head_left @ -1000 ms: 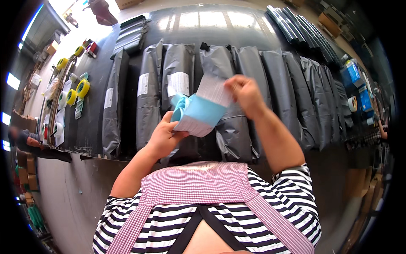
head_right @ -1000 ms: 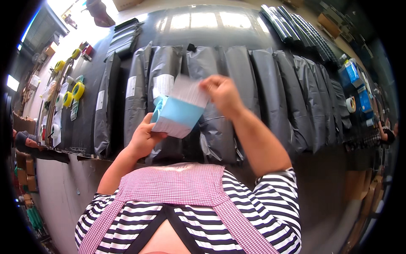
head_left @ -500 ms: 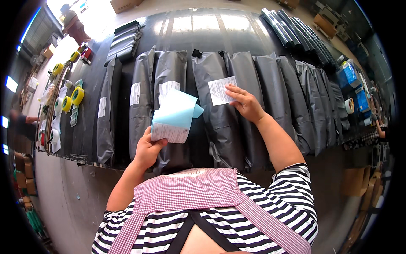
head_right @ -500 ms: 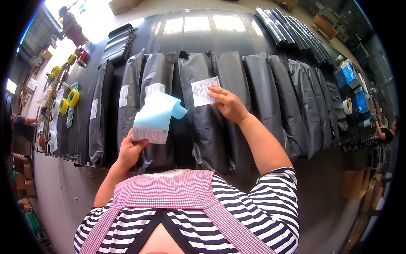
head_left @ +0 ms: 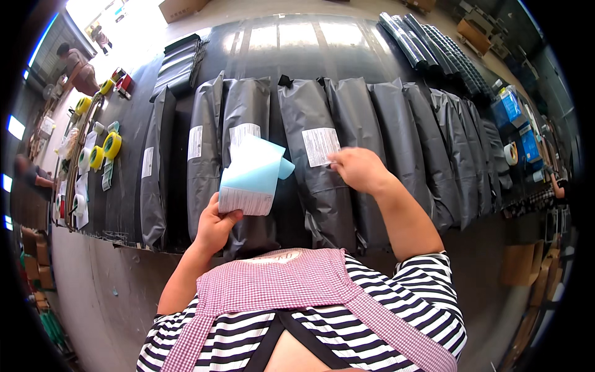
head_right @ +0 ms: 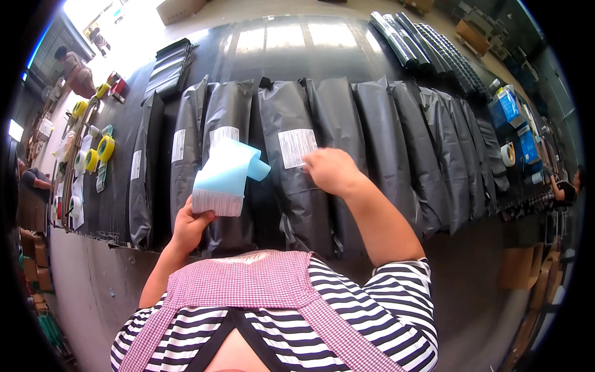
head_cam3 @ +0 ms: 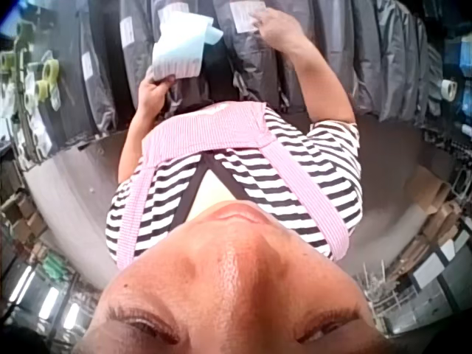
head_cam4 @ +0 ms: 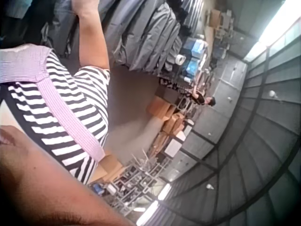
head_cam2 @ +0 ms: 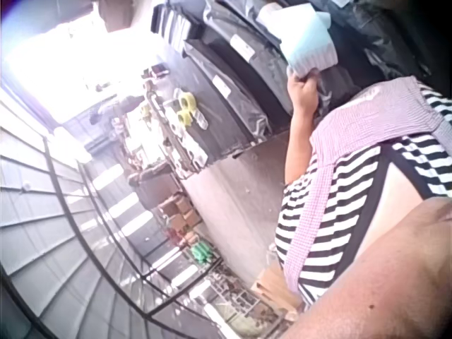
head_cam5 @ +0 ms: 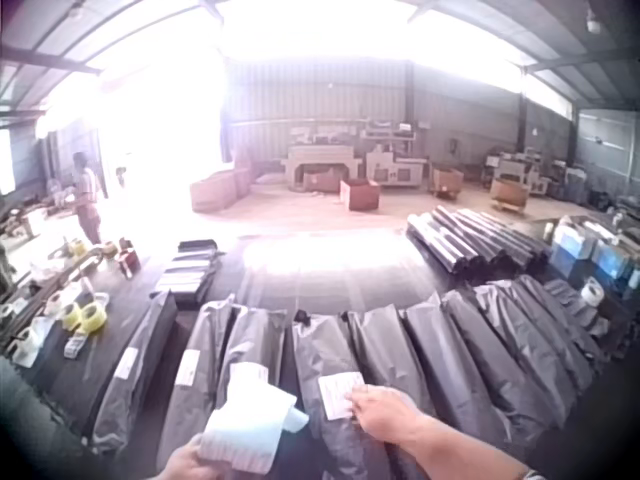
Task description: The person labels multiple grey wrapped packages on a table by peeling labels from a roll, applying them to the center of each package, and smoothing them down by hand.
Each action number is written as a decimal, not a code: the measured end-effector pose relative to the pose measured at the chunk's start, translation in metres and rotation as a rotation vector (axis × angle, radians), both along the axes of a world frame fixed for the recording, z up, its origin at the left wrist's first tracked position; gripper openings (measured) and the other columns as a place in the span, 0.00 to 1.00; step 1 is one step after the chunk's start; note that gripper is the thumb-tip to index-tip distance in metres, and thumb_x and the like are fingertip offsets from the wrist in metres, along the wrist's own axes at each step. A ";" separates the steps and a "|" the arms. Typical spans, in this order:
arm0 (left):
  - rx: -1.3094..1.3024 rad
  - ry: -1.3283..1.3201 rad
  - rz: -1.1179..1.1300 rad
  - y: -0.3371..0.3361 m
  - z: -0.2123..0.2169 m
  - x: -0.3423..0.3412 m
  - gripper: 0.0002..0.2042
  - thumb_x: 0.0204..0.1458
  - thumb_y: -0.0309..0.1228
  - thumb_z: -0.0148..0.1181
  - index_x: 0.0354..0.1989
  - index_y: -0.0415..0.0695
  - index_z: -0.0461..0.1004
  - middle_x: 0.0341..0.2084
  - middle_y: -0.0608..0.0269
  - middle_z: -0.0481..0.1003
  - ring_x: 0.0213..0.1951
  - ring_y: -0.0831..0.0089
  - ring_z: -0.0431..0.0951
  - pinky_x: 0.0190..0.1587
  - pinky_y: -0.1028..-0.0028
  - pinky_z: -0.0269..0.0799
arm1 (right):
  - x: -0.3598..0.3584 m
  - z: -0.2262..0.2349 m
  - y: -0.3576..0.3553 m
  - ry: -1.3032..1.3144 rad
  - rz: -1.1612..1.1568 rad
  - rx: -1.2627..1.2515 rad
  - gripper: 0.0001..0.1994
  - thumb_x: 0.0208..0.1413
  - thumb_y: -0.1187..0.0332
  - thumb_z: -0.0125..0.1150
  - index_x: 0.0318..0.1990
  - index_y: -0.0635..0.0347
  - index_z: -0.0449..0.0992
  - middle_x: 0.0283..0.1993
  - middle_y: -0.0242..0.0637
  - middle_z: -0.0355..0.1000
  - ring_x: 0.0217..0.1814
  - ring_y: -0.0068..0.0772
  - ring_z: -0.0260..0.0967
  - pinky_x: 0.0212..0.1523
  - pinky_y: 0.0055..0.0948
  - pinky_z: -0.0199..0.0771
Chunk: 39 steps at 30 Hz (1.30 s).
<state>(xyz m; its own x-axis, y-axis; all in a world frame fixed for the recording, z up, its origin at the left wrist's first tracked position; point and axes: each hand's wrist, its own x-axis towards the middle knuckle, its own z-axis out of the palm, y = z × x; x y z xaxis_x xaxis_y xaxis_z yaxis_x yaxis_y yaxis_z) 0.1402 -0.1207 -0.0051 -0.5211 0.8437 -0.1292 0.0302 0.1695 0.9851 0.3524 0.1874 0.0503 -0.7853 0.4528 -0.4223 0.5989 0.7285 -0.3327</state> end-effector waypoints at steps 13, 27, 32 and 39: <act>0.048 -0.132 0.120 -0.011 0.013 0.000 0.09 0.59 0.22 0.63 0.45 0.32 0.79 0.53 0.66 0.70 0.51 0.72 0.74 0.58 0.73 0.66 | -0.069 -0.075 -0.020 0.136 -0.418 0.112 0.57 0.42 0.53 0.74 0.77 0.20 0.40 0.82 0.54 0.25 0.70 0.65 0.59 0.66 0.48 0.70; 0.244 -0.687 0.090 0.019 0.035 -0.014 0.22 0.63 0.40 0.62 0.59 0.38 0.70 0.50 0.58 0.78 0.51 0.69 0.78 0.56 0.66 0.73 | -0.034 0.022 -0.150 1.182 0.687 0.609 0.19 0.55 0.61 0.69 0.55 0.49 0.78 0.65 0.40 0.71 0.71 0.39 0.65 0.72 0.44 0.58; 0.261 -0.546 -0.428 0.024 0.030 -0.005 0.20 0.62 0.42 0.63 0.57 0.43 0.75 0.56 0.65 0.72 0.57 0.70 0.72 0.57 0.68 0.71 | -0.029 0.013 -0.153 1.227 0.162 0.442 0.22 0.49 0.68 0.73 0.54 0.54 0.79 0.62 0.39 0.73 0.62 0.43 0.70 0.66 0.45 0.64; 0.476 0.159 -0.354 0.039 0.029 0.028 0.10 0.55 0.25 0.69 0.46 0.43 0.82 0.52 0.60 0.67 0.57 0.65 0.71 0.58 0.67 0.70 | 0.001 0.019 -0.168 1.226 -0.063 0.304 0.25 0.42 0.72 0.78 0.52 0.60 0.81 0.55 0.39 0.77 0.55 0.41 0.72 0.56 0.35 0.73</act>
